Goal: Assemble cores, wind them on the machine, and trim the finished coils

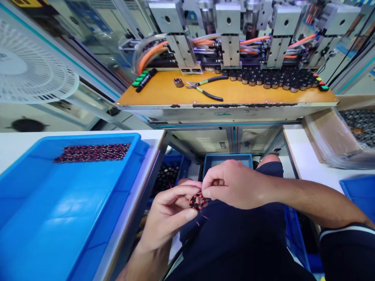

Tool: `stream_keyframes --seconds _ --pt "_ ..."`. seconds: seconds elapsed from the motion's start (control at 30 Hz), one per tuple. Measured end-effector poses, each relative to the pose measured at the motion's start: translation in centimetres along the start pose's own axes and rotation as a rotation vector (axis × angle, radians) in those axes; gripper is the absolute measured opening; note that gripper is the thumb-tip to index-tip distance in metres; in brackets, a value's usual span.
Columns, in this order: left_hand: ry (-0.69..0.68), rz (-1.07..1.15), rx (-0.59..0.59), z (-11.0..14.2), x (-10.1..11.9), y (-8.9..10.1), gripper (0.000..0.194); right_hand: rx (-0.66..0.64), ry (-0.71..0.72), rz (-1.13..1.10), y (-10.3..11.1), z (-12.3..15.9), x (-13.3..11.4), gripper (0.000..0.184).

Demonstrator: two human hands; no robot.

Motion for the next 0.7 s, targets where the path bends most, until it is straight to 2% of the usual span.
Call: stream_keyframes --seconds 0.27,0.47,0.7 --pt "-0.054 0.096 -0.058 -0.2 0.2 -0.6 0.027 0.021 0.124 -0.032 -0.1 1.2 -1.1 0.01" --pt "-0.07 0.096 -0.077 0.1 0.0 -0.5 0.033 -0.02 0.069 -0.223 -1.0 1.5 -0.4 0.01" --pt "-0.114 0.058 -0.115 0.4 0.5 -0.8 0.033 -0.043 0.022 -0.253 -1.8 1.7 -0.3 0.01"
Point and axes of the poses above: each hand's wrist, its own z-axis away from the middle knuckle, its own y-axis out of the back of the hand, x = y × z, the point moved 10 cm from there along -z, towards the middle knuckle, and after that the axes turned 2 degrees about x, right-handed, at the moved point
